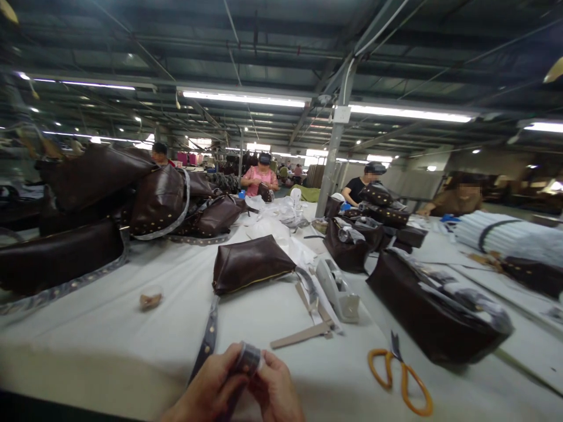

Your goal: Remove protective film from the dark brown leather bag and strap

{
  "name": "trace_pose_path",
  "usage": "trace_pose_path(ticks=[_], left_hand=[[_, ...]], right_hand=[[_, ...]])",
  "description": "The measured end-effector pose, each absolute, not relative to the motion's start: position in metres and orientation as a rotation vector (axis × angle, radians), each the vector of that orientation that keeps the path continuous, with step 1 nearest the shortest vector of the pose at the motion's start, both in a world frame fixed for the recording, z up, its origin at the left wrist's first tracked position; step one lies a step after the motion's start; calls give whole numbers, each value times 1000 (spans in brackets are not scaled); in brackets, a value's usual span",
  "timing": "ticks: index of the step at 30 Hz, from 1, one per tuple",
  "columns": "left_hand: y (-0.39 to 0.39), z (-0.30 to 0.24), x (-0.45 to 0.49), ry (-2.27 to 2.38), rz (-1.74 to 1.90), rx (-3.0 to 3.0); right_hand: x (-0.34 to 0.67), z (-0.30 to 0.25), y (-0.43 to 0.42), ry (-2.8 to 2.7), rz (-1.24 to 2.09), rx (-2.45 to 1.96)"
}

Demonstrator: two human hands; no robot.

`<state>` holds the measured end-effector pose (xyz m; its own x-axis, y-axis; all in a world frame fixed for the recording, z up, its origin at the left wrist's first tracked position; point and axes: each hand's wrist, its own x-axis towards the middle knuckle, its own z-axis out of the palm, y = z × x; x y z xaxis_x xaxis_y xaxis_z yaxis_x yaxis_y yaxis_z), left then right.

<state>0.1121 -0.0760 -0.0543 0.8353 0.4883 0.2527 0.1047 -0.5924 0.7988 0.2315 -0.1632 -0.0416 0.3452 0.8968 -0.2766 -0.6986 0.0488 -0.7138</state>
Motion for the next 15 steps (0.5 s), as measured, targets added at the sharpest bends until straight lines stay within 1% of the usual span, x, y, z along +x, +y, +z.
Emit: trace_pose_path(ticks=[4, 6, 8, 10, 12, 14, 15], left_hand=[[-79, -50, 110, 498, 675, 2084], [-78, -43, 111, 595, 679, 1887], [-74, -34, 112, 638, 623, 1596], [-70, -26, 112, 634, 525, 1340], [-67, -18, 111, 620, 412, 1194], [-67, -12, 110, 588, 327, 1121], [-67, -9, 110, 567, 300, 1093]], right_hand=[[227, -37, -169, -300, 1281, -923], [229, -40, -173, -412, 1152, -1037], [235, -43, -178, -595, 813, -1228], [244, -45, -184, -881, 310, -1369], [252, -43, -190, -1260, -191, -1375], [257, -38, -193, -1625, -520, -1329], [258, -35, -193, -1755, -609, -1318]])
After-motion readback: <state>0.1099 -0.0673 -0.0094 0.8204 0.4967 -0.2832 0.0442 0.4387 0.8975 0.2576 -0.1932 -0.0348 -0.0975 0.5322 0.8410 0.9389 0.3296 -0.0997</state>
